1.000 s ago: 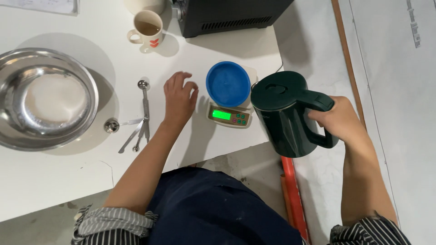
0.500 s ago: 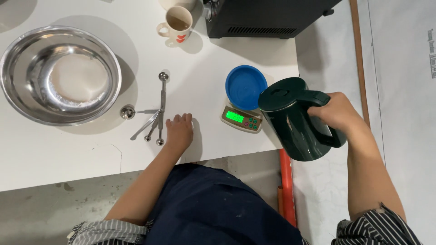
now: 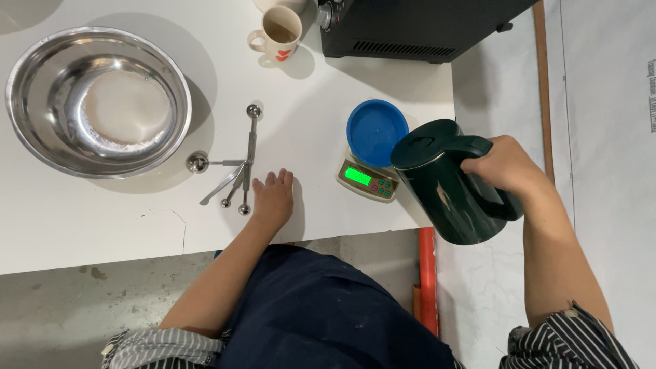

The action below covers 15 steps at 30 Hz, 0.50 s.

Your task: Measuring water into a bowl using a digital scale after filling an electric kettle from a dispenser.

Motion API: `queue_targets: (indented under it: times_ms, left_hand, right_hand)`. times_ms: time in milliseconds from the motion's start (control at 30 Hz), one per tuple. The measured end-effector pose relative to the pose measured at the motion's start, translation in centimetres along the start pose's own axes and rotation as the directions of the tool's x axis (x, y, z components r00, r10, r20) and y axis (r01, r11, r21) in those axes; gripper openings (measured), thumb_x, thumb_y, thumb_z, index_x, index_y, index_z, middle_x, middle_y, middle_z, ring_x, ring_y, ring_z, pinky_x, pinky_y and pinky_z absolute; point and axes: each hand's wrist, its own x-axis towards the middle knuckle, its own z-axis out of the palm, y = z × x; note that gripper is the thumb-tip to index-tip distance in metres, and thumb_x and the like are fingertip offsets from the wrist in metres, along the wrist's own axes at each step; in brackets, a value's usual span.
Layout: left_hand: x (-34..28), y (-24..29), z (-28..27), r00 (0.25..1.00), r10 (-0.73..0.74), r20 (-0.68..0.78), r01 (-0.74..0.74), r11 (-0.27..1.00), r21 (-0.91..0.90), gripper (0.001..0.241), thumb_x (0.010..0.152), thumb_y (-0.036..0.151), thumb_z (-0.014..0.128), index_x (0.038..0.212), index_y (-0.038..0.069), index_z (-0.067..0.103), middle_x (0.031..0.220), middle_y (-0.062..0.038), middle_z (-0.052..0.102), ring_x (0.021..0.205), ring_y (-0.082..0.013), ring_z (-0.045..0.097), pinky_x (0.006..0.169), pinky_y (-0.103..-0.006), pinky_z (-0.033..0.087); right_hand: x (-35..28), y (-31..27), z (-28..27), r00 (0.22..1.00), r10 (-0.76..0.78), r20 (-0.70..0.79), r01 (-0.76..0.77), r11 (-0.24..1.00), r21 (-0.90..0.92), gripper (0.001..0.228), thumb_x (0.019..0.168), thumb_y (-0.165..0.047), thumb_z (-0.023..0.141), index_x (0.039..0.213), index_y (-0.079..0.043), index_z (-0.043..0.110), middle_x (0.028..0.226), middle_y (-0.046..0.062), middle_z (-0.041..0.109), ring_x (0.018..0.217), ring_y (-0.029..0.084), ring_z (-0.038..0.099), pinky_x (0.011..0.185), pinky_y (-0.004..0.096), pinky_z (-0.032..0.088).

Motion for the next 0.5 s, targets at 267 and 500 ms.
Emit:
queue_targets:
  times_ms: [267,500]
  left_hand:
    - [-0.3,0.0,-0.8,0.999,-0.001,0.039,0.001,1.000,0.015,0.064,0.092,0.013,0.056,0.152,0.006,0.036,0.160,-0.010,0.040,0.143,-0.0329,0.040,0.111,-0.0691,0.028]
    - [-0.2,-0.2,-0.4,0.997,0.009,0.074,-0.014,0.998,0.062,0.065,0.094,0.014,0.054,0.155,0.006,0.033,0.162,-0.010,0.037,0.145,-0.0320,0.037,0.111,-0.0685,0.028]
  right_hand:
    - [0.0,-0.7,0.0,0.999,0.031,0.015,-0.031,0.999,-0.033,0.022,0.079,-0.018,0.077,0.081,0.004,0.077,0.069,0.019,0.069,0.061,0.030,0.064,0.062,0.043,0.051]
    - [0.2,-1.1,-0.1,1.000,0.020,0.012,-0.020,0.998,-0.054,0.020,0.078,-0.017,0.077,0.081,0.003,0.078,0.068,0.019,0.069,0.060,0.031,0.065,0.061,0.041,0.051]
